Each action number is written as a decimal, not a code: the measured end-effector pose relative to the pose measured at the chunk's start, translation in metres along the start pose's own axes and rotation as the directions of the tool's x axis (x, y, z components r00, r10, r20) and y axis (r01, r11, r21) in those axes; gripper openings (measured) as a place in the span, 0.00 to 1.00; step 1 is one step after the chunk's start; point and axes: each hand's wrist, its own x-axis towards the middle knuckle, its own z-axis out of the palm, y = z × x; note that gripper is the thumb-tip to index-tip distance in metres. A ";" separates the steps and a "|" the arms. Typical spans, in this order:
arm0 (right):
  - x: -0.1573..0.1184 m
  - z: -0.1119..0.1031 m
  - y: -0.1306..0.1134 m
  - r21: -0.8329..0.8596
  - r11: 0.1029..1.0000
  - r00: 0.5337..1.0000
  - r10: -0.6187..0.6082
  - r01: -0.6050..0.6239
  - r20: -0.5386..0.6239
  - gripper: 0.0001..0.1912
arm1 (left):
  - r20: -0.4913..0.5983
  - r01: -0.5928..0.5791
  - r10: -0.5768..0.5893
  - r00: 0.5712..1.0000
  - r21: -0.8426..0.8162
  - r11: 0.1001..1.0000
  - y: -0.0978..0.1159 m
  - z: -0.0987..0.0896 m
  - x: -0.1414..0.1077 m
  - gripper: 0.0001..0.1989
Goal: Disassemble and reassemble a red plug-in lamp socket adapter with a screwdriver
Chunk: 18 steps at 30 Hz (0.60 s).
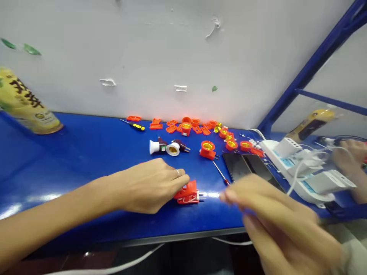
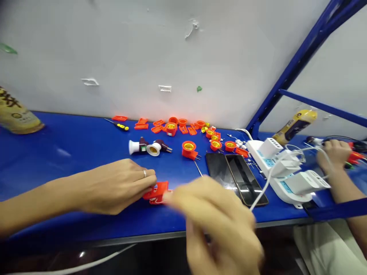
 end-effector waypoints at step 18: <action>-0.015 0.025 0.043 0.024 0.997 0.682 0.034 -0.075 0.731 0.14 | -0.077 -0.083 0.079 0.994 -0.047 0.995 0.001 0.017 0.009 0.09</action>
